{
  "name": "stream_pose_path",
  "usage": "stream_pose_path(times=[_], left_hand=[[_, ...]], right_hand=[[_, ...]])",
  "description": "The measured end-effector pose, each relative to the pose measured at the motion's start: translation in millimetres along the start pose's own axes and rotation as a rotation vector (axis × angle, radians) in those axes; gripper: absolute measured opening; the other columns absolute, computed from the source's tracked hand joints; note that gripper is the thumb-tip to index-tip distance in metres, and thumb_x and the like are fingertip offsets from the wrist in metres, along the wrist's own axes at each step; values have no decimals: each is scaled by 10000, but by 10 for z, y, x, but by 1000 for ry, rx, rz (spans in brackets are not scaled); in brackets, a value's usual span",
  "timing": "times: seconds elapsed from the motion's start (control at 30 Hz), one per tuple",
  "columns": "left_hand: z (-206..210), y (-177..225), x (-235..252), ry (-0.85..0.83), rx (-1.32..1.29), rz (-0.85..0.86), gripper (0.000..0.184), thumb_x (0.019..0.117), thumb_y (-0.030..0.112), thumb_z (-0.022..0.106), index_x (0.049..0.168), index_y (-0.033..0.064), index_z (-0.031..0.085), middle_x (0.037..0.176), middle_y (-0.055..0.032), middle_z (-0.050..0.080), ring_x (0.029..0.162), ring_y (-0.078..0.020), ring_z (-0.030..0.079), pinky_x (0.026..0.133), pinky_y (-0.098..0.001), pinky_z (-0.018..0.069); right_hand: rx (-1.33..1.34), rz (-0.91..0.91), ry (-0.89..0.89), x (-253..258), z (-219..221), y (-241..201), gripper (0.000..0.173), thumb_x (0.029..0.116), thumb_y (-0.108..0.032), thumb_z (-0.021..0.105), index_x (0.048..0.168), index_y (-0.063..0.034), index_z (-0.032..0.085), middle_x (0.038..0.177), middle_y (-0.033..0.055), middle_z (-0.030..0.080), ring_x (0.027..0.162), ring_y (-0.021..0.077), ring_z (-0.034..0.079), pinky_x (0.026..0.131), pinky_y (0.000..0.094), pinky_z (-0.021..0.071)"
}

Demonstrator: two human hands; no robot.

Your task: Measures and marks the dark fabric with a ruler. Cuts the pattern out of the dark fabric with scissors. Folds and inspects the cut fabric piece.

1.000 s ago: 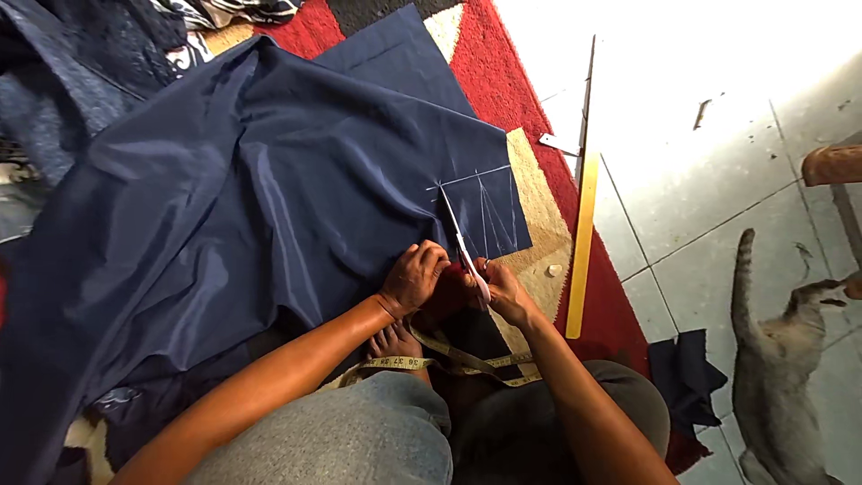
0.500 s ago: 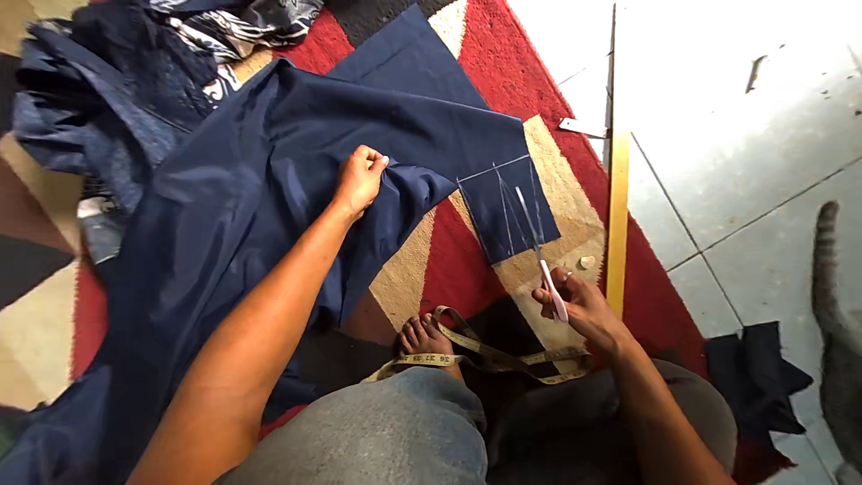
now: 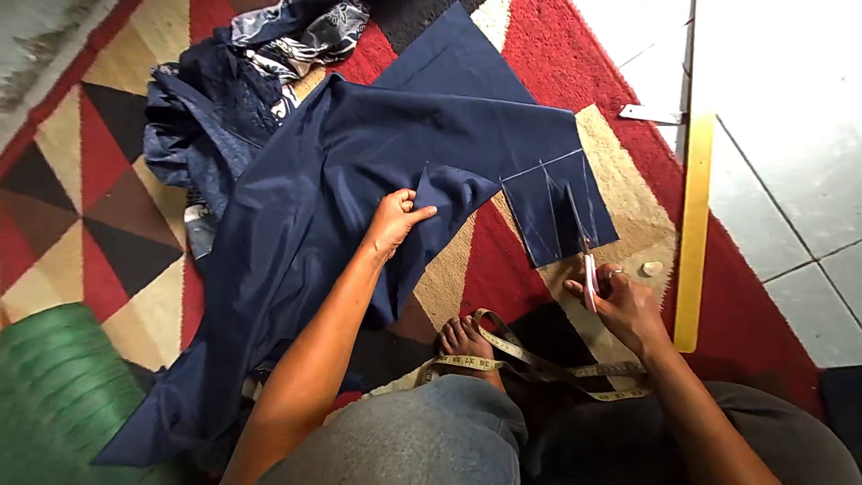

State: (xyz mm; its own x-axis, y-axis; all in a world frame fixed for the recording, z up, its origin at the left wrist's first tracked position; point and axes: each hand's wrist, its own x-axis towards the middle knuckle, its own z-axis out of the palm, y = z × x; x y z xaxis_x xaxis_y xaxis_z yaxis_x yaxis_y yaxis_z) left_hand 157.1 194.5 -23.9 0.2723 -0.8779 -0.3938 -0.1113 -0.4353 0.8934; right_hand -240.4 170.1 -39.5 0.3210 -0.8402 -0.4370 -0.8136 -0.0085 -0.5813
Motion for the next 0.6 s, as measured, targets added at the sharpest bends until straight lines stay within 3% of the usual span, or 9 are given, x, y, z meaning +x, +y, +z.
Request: stream_pose_path(times=[0.07, 0.27, 0.33, 0.5, 0.6], left_hand=[[-13, 61, -22, 24, 38, -186, 205, 906, 42, 754, 1083, -7, 662, 823, -32, 710, 759, -65, 667, 757, -285, 567], [-124, 218, -269, -31, 81, -133, 141, 1008, 51, 609, 1134, -1, 645, 832, -8, 682, 736, -38, 611, 688, -235, 504], [-115, 216, -324, -9, 98, -117, 129, 1001, 46, 616, 1117, -1, 646, 806, -2, 667, 709, -31, 592, 665, -222, 484], [-37, 208, -397, 66, 140, -114, 200, 937, 42, 711, 1127, -9, 674, 911, -59, 734, 810, -72, 689, 780, -273, 575], [23, 211, -468, 71, 206, -68, 226, 896, 46, 763, 1107, 33, 681, 861, -48, 732, 732, -79, 676, 689, -264, 565]], right_hand=[[14, -2, 1, 15, 1, 27, 566, 893, -472, 750, 1049, 62, 647, 781, 187, 662, 697, 331, 655, 662, 551, 517], [41, -9, -21, 60, -9, 73, 568, 897, -481, 740, 1051, 58, 646, 783, 184, 663, 688, 323, 655, 659, 557, 521], [46, -12, -28, 70, -12, 94, 565, 897, -483, 739, 1045, 55, 645, 783, 180, 658, 693, 314, 647, 662, 555, 510], [70, -7, -43, 83, -56, 78, 540, 897, -455, 751, 1035, 55, 641, 775, 178, 641, 695, 308, 628, 668, 538, 496], [80, -10, -43, 83, -68, 94, 538, 895, -476, 738, 1029, 38, 648, 760, 150, 635, 681, 275, 617, 654, 507, 491]])
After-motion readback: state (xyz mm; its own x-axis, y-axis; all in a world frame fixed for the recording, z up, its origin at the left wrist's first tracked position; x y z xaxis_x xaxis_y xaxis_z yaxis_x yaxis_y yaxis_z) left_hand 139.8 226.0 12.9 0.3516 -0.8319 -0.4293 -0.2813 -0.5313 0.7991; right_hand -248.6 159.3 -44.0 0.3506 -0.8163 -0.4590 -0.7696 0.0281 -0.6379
